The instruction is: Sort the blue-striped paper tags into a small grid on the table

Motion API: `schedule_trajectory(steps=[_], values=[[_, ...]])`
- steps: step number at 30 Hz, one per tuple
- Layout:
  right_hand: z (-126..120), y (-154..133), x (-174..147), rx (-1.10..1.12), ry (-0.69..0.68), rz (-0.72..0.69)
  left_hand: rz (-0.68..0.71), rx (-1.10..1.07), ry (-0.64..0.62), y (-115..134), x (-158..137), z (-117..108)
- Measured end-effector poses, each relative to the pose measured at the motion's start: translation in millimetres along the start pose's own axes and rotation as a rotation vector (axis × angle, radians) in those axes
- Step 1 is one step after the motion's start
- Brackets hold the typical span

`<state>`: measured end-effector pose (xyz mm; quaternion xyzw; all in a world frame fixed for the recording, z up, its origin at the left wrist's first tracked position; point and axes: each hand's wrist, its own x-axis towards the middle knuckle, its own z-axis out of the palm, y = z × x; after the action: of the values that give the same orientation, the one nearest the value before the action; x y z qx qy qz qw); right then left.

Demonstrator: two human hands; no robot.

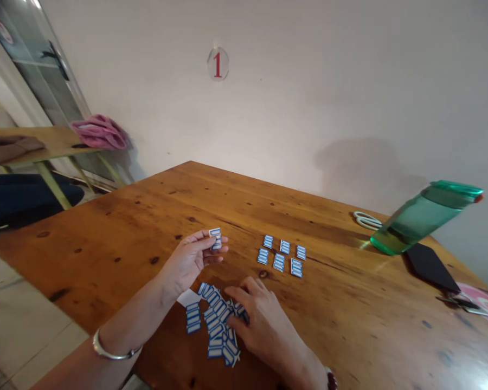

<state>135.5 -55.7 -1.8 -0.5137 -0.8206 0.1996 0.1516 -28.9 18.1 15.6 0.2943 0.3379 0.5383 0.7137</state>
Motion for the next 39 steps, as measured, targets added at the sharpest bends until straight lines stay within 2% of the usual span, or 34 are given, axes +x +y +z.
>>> schedule_trajectory(steps=[4,9,13,16,20,27,33,39], values=[[-1,-3,1,-0.004,-0.038,-0.019,-0.007,0.005,0.01,0,0,1],[1,-1,1,0.036,-0.02,0.006,-0.008,0.024,0.02,-2,0,0],[4,2,2,0.132,0.036,0.014,-0.009,0.034,0.006,-4,2,-2],[4,3,4,0.252,0.064,0.071,-0.008,0.04,0.001,-5,2,-3],[6,8,6,0.51,0.174,0.186,-0.021,0.046,-0.018,-5,1,-2],[14,20,10,0.955,0.317,0.292,-0.076,0.121,-0.071,-10,-2,2],[9,21,12,1.053,0.455,0.262,-0.109,0.221,-0.122,-20,-4,7],[-3,16,10,1.085,0.515,0.273,-0.155,0.26,-0.157,-25,-9,14]])
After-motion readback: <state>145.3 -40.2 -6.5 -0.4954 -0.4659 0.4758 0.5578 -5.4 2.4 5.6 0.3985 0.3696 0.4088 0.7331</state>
